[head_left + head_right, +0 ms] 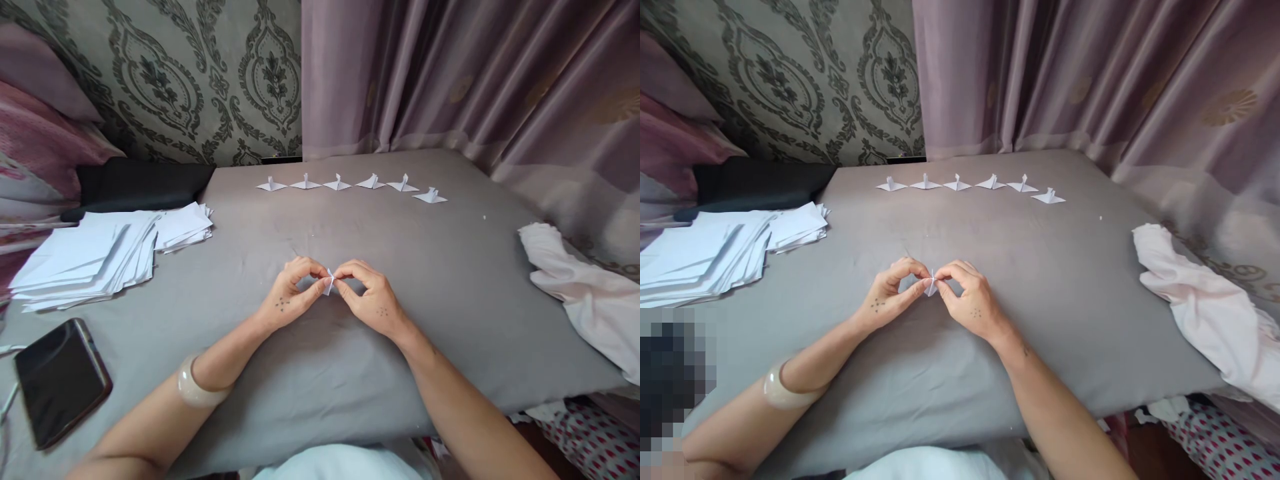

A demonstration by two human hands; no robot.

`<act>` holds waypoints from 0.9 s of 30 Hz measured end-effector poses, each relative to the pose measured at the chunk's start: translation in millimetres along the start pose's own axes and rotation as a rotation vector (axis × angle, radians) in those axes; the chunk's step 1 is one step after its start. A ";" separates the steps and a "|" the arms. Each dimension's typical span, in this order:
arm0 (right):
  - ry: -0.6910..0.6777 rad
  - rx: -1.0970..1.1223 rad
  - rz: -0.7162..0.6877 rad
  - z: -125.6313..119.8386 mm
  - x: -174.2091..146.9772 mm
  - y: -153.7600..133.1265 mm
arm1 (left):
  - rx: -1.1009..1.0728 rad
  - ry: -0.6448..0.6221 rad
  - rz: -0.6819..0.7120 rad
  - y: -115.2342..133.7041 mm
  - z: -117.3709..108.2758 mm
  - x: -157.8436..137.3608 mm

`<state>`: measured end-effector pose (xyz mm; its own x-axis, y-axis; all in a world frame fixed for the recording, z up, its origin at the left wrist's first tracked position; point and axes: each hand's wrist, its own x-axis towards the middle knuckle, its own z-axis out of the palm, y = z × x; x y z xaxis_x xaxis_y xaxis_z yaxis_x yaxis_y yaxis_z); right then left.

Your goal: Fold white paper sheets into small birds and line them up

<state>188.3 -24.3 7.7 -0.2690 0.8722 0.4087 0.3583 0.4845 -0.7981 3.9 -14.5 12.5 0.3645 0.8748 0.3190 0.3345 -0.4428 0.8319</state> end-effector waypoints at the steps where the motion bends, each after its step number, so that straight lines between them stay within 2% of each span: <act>1: -0.011 -0.010 -0.012 -0.7 -0.2 -1.0 | -0.003 -0.007 -0.013 0.3 0.2 -0.3; 5: -0.042 -0.060 -0.061 -4.4 -0.3 -3.9 | -0.017 -0.020 -0.055 0.6 1.4 -1.9; 13: -0.052 -0.060 -0.119 -5.5 0.2 -3.3 | -0.046 -0.031 -0.048 -1.1 1.1 -2.1; 16: -0.065 -0.035 -0.112 -5.5 0.1 -3.0 | -0.120 -0.013 -0.043 -2.4 1.2 -2.7; 20: -0.064 0.019 -0.043 -6.3 0.5 -4.6 | -0.203 -0.055 -0.112 -3.6 1.6 -3.1; 27: 0.015 0.216 0.250 0.3 1.1 -1.8 | -0.420 -0.031 -0.367 -1.1 2.6 1.1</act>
<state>187.1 -24.2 9.4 -0.1832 0.9638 0.1937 0.2129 0.2312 -0.9493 6.2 -13.5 10.7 0.3168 0.9479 -0.0339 0.0719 0.0116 0.9973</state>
